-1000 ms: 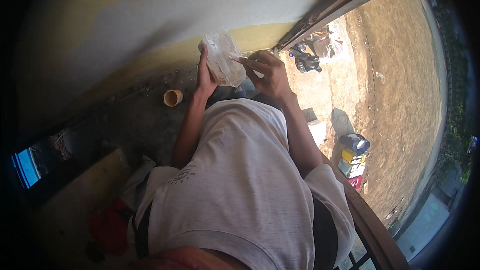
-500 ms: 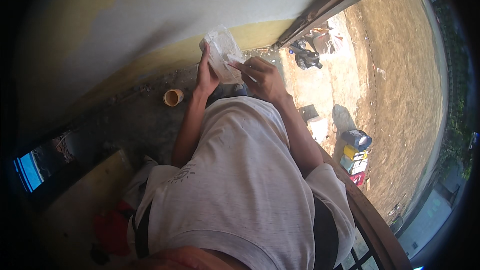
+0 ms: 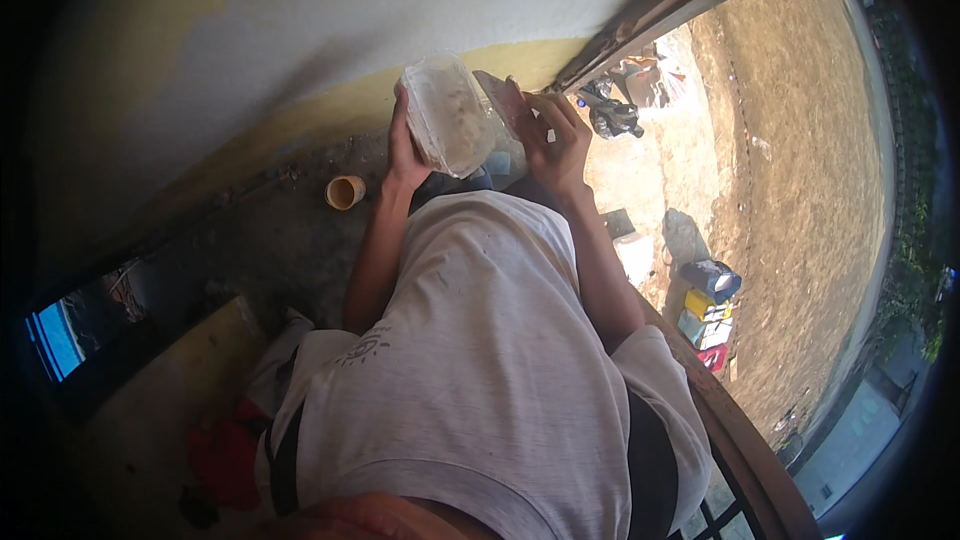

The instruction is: The person applies a white patching compound to a hole in a wall using a scraper and then mixes additional compound in a plastic container with the scraper.

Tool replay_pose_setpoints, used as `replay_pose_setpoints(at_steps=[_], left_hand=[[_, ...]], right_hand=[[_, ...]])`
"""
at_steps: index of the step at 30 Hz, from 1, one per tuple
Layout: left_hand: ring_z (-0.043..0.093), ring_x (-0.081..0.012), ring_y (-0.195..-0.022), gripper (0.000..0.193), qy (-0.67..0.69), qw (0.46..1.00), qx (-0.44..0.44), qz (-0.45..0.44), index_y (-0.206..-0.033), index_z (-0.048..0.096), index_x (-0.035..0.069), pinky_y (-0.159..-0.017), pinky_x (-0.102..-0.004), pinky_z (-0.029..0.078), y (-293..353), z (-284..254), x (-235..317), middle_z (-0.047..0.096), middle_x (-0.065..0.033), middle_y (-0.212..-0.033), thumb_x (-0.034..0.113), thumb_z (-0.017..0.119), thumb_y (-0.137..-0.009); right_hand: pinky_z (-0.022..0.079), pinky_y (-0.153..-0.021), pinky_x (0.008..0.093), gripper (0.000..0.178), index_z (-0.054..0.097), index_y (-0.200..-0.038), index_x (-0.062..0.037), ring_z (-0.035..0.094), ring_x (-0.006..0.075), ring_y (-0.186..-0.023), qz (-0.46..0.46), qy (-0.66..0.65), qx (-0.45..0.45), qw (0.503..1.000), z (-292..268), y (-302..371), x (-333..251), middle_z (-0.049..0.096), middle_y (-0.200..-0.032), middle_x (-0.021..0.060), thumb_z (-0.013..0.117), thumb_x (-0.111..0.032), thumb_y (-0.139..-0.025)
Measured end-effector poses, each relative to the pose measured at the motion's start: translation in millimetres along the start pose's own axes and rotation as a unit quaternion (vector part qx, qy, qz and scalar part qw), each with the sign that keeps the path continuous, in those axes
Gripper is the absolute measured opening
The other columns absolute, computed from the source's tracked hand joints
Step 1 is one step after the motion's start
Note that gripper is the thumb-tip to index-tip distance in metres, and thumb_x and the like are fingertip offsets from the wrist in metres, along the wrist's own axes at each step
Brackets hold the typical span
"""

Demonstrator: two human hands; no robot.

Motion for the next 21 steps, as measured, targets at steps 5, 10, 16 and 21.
replay_pose_setpoints(at_steps=[5, 10, 16, 21], left_hand=[[0.061, -0.0307, -0.127, 0.075, 0.097, 0.993, -0.071, -0.014, -0.151, 0.044, 0.004, -0.107, -0.0504, 0.052, -2.7, 2.3, -1.0, 0.058, -0.0165, -0.142, 0.063, 0.039, -0.105], [0.06, -0.0333, -0.129, 0.077, 0.115, 0.985, -0.12, -0.034, -0.153, 0.042, 0.003, -0.108, -0.0524, 0.051, 2.3, -9.9, -3.2, 0.056, -0.0188, -0.146, 0.063, 0.037, -0.105], [0.057, -0.0314, -0.132, 0.08, -0.017, 0.992, -0.109, -0.055, -0.156, 0.036, 0.001, -0.11, -0.0497, 0.049, 6.2, -11.3, -7.5, 0.052, -0.0194, -0.149, 0.062, 0.042, -0.104], [0.055, -0.029, -0.135, 0.086, -0.109, 0.982, -0.125, -0.087, -0.156, 0.034, 0.0, -0.112, -0.0445, 0.046, 11.0, -1.4, -15.3, 0.05, -0.0188, -0.15, 0.062, 0.053, -0.1]], right_hand=[[0.048, -0.068, 0.0228, 0.02, 0.069, -0.116, 0.0025, 0.056, 0.0046, -0.076, 0.146, -0.112, 0.068, 0.981, -7.5, 3.4, 48.4, 0.069, -0.093, 0.0008, 0.066, -0.011, -0.101], [0.043, -0.063, 0.0215, 0.032, 0.068, -0.121, 0.004, 0.058, 0.006, -0.073, 0.296, -0.307, 0.056, 0.903, -0.4, 0.0, 91.8, 0.071, -0.1, 0.0029, 0.065, -0.022, -0.102], [0.044, -0.066, 0.0228, 0.034, 0.066, -0.128, 0.0024, 0.061, 0.0098, -0.082, 0.389, -0.459, 0.006, 0.799, 33.4, 1.1, 109.4, 0.07, -0.106, 0.0054, 0.063, -0.012, -0.098], [0.047, -0.067, 0.0218, 0.037, 0.064, -0.132, 0.0028, 0.063, 0.0088, -0.086, 0.47, -0.554, -0.074, 0.683, 57.7, 29.6, 119.5, 0.07, -0.11, 0.006, 0.059, -0.012, -0.098]])
Point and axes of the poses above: each hand's wrist, its own y-axis away from the middle knuckle, its own z-axis out of the palm, x = y × z, the point moved 10 cm from there along -y, towards the middle knuckle
